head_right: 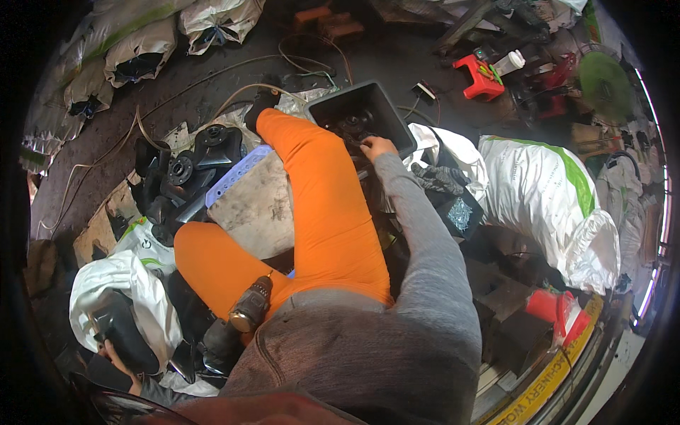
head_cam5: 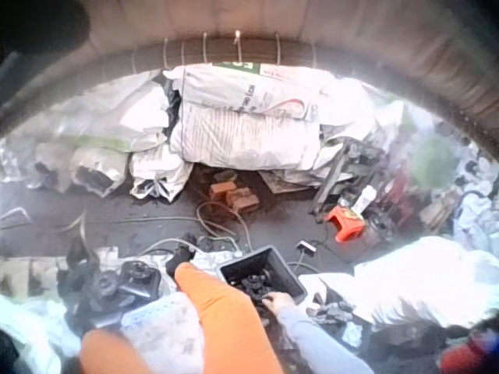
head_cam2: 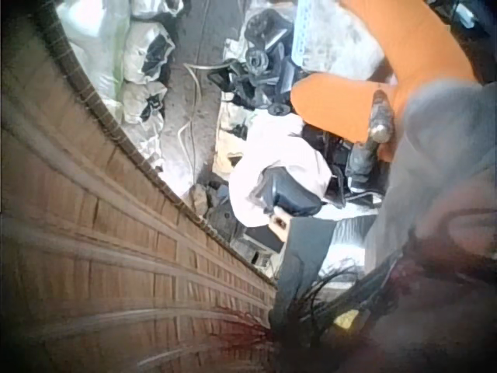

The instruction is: The person sits on the floor and uses a cordless drill to fasten screws into a metal housing component resting on their lap. They repeatedly pick up screws, align them, and drive them in, then place the assembled part into a nearby bin.

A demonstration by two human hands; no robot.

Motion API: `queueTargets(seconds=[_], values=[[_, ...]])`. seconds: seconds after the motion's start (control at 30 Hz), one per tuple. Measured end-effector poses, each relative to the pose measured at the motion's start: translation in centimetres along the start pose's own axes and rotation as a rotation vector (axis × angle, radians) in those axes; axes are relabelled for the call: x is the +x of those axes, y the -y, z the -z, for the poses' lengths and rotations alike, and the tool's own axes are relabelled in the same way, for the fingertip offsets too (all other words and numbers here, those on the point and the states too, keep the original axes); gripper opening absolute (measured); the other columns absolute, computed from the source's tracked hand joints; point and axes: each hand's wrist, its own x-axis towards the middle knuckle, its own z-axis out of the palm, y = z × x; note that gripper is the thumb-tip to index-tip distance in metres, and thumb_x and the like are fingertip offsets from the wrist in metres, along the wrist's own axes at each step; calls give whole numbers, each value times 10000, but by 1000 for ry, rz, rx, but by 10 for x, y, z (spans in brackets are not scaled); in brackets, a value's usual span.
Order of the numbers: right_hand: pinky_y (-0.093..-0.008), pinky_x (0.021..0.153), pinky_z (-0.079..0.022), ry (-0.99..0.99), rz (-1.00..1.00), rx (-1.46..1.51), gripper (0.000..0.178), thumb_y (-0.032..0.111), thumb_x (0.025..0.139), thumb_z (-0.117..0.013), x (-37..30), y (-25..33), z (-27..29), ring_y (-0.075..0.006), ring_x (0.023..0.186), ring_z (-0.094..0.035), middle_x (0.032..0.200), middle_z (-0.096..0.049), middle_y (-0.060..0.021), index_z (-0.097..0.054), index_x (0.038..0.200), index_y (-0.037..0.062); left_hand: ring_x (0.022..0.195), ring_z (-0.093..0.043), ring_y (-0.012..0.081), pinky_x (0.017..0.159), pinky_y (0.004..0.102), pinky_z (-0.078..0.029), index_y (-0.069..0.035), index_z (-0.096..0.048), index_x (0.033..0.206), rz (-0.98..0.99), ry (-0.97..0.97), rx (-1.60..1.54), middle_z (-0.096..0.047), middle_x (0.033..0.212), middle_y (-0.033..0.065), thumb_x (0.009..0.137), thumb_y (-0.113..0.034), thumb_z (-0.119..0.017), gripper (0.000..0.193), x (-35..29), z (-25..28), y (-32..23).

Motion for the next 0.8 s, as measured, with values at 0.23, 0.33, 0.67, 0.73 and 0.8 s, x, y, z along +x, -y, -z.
queueTargets(seconds=[0.23,0.33,0.67,0.73,0.8], values=[[-425,991,-443,257,-171,-274,603,375,873,-631,86,3,-36,-281,1202,-533,1311,-556,-102,-391,1419,284,1138,-565,283,953,368,-463,4,-582,1131,-430,374,-422,-533,1303,192,866,-59,-582,272,10,-89,-251],[-428,982,-450,278,-134,-293,628,395,859,-645,114,4,-55,-283,1202,-536,1307,-558,-114,-394,1420,266,1070,-589,287,915,361,-445,-3,-586,866,-544,519,-445,-605,1200,198,735,-83,-763,235,-16,-214,-325],[-421,811,-517,-88,112,-109,532,455,777,-698,96,0,-12,-306,947,-653,997,-676,-137,-606,1175,115,1149,-547,335,945,393,-451,-63,-619,1085,-709,697,-337,-574,1256,154,824,-204,-706,309,-77,-312,-316],[-394,728,-522,-147,278,34,492,419,764,-723,51,29,40,-273,833,-666,861,-673,-118,-625,1126,100,1082,-593,285,889,357,-483,-60,-611,1129,-458,611,-409,-604,1205,142,833,-194,-700,337,-92,-298,-304],[-382,684,-519,-79,527,106,448,353,753,-741,-26,95,86,-262,785,-662,791,-653,-104,-630,1102,96,1001,-613,210,826,303,-491,-57,-600,1159,-90,791,-568,-631,1131,117,845,-168,-687,344,-136,-283,-277]])
